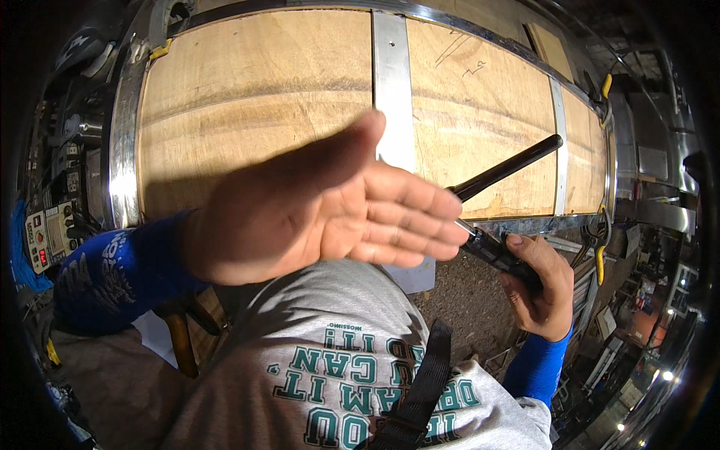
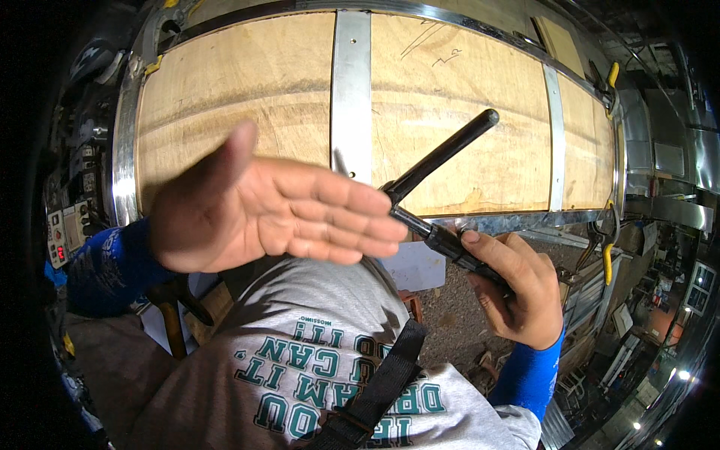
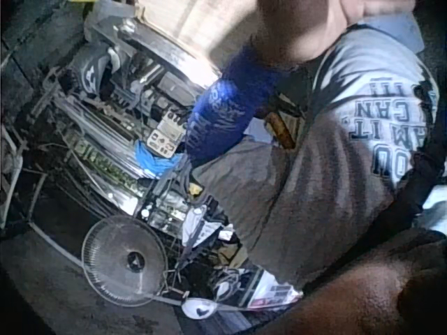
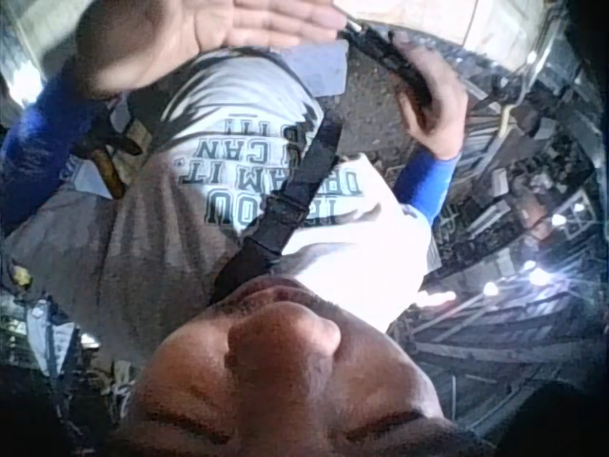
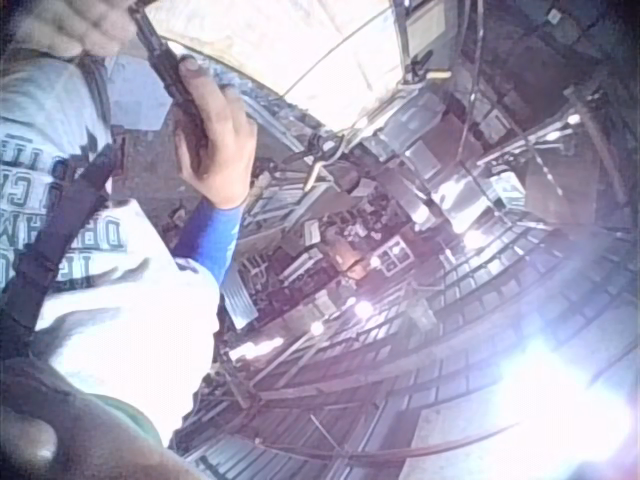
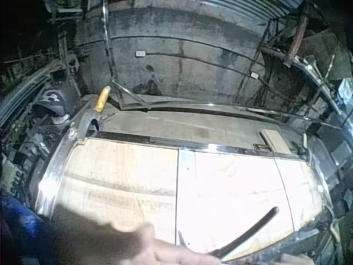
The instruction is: The person positions a metal strip on a wooden board and uses a handheld welding torch to tack weld the strip in place. They repeatedly adjust the strip and apply short welds along its length.
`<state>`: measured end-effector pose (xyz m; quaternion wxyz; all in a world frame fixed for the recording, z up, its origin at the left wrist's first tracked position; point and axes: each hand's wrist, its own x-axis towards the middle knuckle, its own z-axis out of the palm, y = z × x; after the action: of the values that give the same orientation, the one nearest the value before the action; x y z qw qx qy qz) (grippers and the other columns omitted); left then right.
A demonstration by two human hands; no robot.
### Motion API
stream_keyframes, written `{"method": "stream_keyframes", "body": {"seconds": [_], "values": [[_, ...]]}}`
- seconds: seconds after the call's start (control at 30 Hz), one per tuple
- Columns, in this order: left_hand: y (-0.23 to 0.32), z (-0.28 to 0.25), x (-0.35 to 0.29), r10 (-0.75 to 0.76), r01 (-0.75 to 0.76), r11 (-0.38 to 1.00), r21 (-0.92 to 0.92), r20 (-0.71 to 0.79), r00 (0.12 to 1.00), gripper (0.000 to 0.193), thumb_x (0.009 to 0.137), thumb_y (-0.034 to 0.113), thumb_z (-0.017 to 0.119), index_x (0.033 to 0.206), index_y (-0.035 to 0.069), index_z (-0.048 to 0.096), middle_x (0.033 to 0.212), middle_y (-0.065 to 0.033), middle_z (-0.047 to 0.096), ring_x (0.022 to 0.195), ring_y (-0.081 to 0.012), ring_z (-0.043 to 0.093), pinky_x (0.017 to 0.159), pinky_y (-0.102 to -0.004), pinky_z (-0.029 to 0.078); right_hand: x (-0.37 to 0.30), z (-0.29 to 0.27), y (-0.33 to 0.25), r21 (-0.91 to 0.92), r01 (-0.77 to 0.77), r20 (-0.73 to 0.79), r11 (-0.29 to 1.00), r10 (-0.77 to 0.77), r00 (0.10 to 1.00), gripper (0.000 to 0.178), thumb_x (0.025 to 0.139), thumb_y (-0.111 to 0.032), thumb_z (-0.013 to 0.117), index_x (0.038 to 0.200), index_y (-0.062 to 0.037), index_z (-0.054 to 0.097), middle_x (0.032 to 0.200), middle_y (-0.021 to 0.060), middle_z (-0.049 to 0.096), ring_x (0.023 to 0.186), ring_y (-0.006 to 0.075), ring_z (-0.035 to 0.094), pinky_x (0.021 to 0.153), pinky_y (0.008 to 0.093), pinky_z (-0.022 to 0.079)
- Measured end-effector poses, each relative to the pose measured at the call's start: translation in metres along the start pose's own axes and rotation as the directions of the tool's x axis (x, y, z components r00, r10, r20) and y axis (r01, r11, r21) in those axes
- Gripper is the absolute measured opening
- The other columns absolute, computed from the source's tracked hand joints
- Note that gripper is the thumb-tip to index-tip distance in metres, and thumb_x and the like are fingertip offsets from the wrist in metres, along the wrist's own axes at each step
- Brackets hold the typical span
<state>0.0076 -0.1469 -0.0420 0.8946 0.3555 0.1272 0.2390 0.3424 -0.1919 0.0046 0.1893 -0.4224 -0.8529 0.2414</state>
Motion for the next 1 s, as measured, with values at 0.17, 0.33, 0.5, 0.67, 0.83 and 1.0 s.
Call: {"method": "stream_keyframes", "body": {"seconds": [0.17, 0.33, 0.5, 0.67, 0.83, 1.0], "values": [[-0.005, 0.011, 0.003, -0.165, 0.165, 0.986, 0.015, -0.040, 0.986, 0.116, 0.097, 0.084, 0.004, 0.156, -0.009, 0.038, 0.156, -0.0332, 0.047, 0.148, -0.0416, 0.047, 0.124, -0.0519, 0.034, 0.002, -0.001, 0.000, 0.002, -0.025, 0.036, 1.000, 0.025, 0.999, 0.058, 0.075, 0.011, 0.077, 0.130, -0.0062, 0.069, 0.086, 0.0137, 0.067, 0.068, 0.0290, 0.064, 0.059, 0.0381, 0.050], [0.000, 0.010, 0.005, -0.157, 0.156, 0.987, -0.041, -0.033, 0.987, 0.118, 0.096, 0.087, 0.007, 0.157, -0.010, 0.036, 0.158, -0.0325, 0.044, 0.150, -0.0411, 0.043, 0.126, -0.0517, 0.031, 0.001, -0.002, -0.001, -0.059, 0.017, 0.023, 0.998, -0.016, 1.000, 0.058, 0.076, 0.010, 0.077, 0.132, -0.0074, 0.069, 0.085, 0.0131, 0.065, 0.065, 0.0281, 0.062, 0.058, 0.0370, 0.049], [0.014, -0.002, 0.003, 0.054, -0.051, 0.996, -0.071, 0.044, 0.998, 0.120, 0.096, 0.086, 0.007, 0.157, -0.014, 0.031, 0.158, -0.0381, 0.040, 0.150, -0.0469, 0.040, 0.126, -0.0540, 0.031, -0.002, 0.002, 0.002, 0.018, -0.014, -0.031, 1.000, 0.015, 0.999, 0.061, 0.076, 0.011, 0.077, 0.134, -0.0072, 0.067, 0.085, 0.0132, 0.065, 0.066, 0.0286, 0.062, 0.059, 0.0360, 0.048], [0.026, -0.004, 0.003, 0.213, -0.207, 0.976, -0.071, 0.080, 0.974, 0.120, 0.097, 0.085, 0.004, 0.158, -0.016, 0.024, 0.156, -0.0428, 0.038, 0.150, -0.0520, 0.038, 0.126, -0.0557, 0.030, -0.002, 0.002, 0.005, 0.014, 0.016, -0.039, 1.000, -0.016, 0.999, 0.061, 0.076, 0.011, 0.077, 0.133, -0.0055, 0.066, 0.085, 0.0134, 0.065, 0.067, 0.0290, 0.061, 0.060, 0.0373, 0.048], [0.006, -0.008, -0.001, 0.044, -0.041, 0.998, -0.038, 0.080, 0.996, 0.123, 0.093, 0.089, 0.001, 0.158, -0.012, 0.030, 0.157, -0.0369, 0.042, 0.149, -0.0471, 0.041, 0.125, -0.0550, 0.032, 0.000, 0.000, 0.006, 0.023, 0.000, 0.043, 1.000, -0.001, 0.999, 0.061, 0.075, 0.012, 0.077, 0.133, -0.0049, 0.067, 0.083, 0.0131, 0.064, 0.066, 0.0286, 0.061, 0.060, 0.0379, 0.048], [-0.005, 0.011, 0.001, -0.208, 0.209, 0.977, 0.044, -0.030, 0.978, 0.118, 0.095, 0.086, 0.001, 0.158, -0.007, 0.037, 0.156, -0.0322, 0.047, 0.149, -0.0411, 0.045, 0.126, -0.0527, 0.033, 0.001, -0.001, 0.003, 0.024, -0.001, 0.049, 1.000, -0.001, 0.999, 0.060, 0.075, 0.012, 0.077, 0.132, -0.0049, 0.067, 0.083, 0.0127, 0.064, 0.068, 0.0285, 0.062, 0.060, 0.0366, 0.049]]}}
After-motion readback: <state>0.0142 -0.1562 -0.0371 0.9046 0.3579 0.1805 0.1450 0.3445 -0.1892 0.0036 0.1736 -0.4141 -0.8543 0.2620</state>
